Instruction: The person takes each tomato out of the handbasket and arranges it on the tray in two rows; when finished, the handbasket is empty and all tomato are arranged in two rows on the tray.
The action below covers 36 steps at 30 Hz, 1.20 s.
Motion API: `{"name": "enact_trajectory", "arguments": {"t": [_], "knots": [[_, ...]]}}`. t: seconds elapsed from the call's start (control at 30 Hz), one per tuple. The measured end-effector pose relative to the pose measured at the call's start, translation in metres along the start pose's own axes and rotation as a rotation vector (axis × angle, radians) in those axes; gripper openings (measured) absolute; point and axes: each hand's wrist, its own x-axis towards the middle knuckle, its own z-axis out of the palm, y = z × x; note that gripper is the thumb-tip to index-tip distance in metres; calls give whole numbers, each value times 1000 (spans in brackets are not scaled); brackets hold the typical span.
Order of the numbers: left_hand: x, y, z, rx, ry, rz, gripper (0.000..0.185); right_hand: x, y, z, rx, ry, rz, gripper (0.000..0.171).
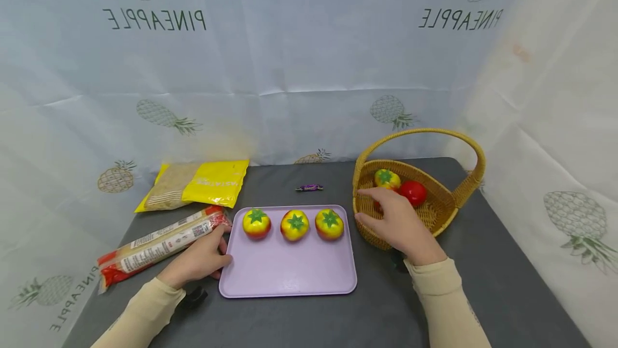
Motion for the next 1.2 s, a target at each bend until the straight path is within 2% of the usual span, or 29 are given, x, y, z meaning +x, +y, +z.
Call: {"name": "enact_trajectory", "arguments": {"t": [0.17,0.3,0.47,0.63,0.8,1.2], "knots": [[-2,-1,-4,13,13,-9,70,9,30,-30,-29,15,73,65],[-4,-4,-6,18,14,-10,70,26,51,-42,-16,-5,123,65],[-8,-10,-5,10,7,-30,68,49,71,-34,18,-65,159,67],[-8,-9,-4,-9,12,-15,67,66,84,-27,43,-108,186,66],[-5,-4,0,-13,10,-11,68,75,92,-25,58,-128,211,66],[-1,-1,1,11,0,-8,70,89,98,-19,9,-164,264,62]]}}
